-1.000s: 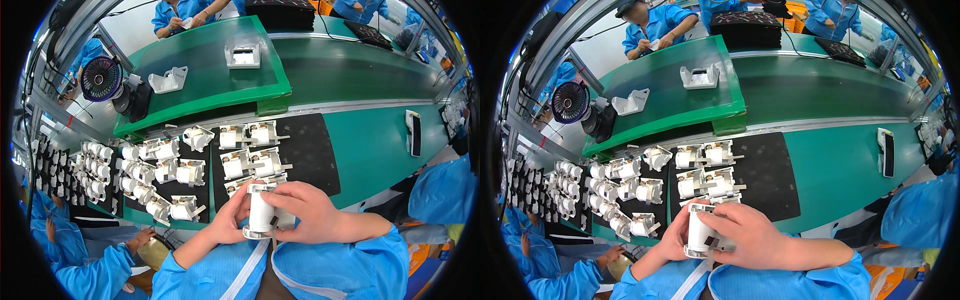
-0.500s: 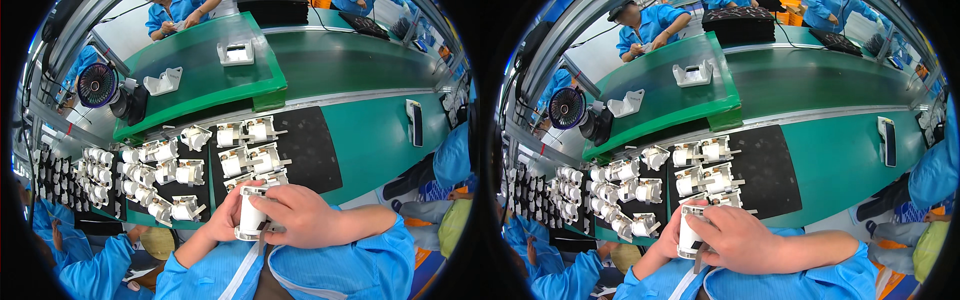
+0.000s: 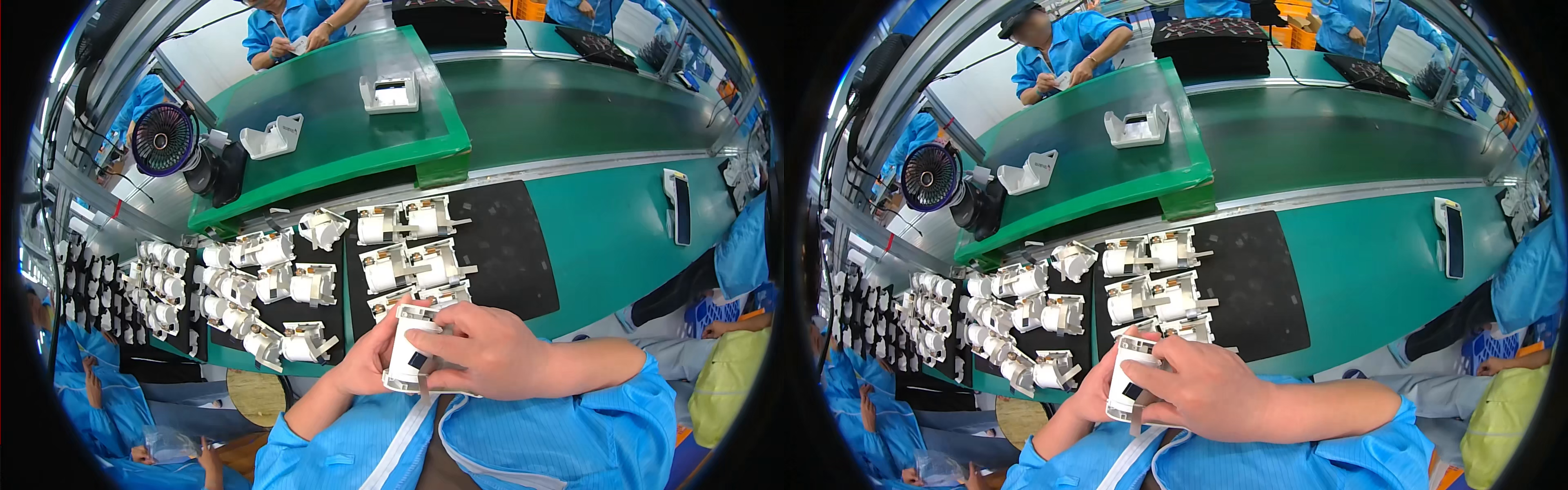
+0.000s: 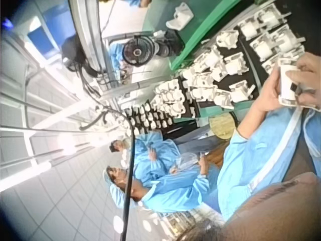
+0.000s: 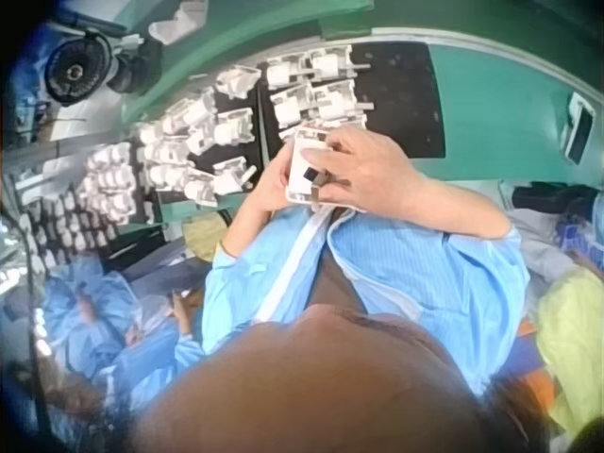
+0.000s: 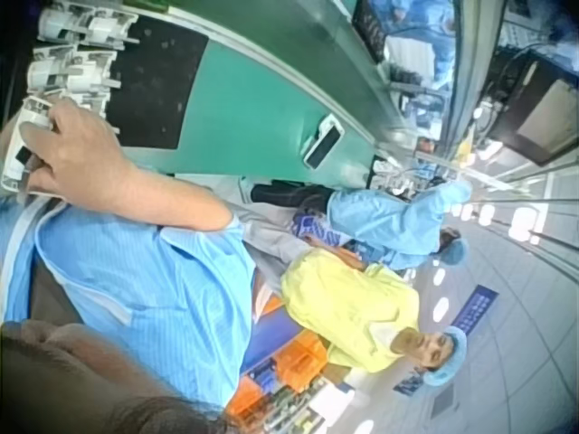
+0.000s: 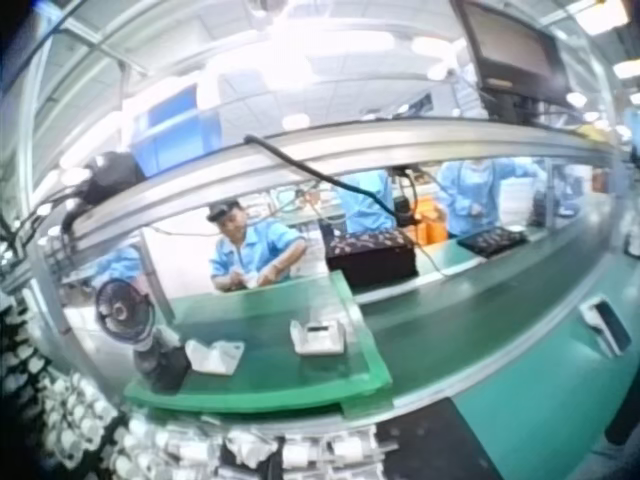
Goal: The person assembles internal assembly parts into white plastic electronic component housings by hand, working on an assembly line.
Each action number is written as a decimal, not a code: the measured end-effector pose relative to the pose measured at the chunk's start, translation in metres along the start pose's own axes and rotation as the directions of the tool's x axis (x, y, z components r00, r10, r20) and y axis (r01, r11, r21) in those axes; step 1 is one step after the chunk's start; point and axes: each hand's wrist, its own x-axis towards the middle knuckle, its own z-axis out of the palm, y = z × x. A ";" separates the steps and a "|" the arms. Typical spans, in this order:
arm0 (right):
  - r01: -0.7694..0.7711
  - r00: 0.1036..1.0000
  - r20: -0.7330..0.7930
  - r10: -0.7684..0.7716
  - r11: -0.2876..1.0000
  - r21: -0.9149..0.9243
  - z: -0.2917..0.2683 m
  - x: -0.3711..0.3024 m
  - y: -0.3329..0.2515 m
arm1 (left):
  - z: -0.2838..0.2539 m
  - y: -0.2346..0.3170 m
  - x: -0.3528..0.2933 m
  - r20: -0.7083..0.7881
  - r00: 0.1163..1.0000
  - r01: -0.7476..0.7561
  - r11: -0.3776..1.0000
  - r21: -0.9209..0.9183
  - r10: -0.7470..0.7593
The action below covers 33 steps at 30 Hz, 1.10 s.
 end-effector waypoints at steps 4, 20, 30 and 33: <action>0.026 1.000 0.005 -0.025 0.993 -0.114 -0.001 0.002 0.002 | -0.002 -0.002 -0.003 -0.003 0.999 0.048 0.999 0.000 -0.048; 0.307 0.952 -0.018 -0.307 0.952 -0.006 -0.016 0.037 0.030 | -0.023 0.019 0.014 0.161 0.987 0.060 0.967 -0.247 -0.020; 0.196 0.946 -0.211 -0.245 0.954 -0.229 -0.001 0.010 0.028 | 0.010 0.025 0.009 -0.173 0.964 -0.177 0.973 0.150 0.202; 0.138 0.964 -0.211 -0.163 0.982 -0.129 0.002 0.006 0.030 | 0.013 0.026 0.006 -0.230 0.959 -0.132 0.980 0.152 0.165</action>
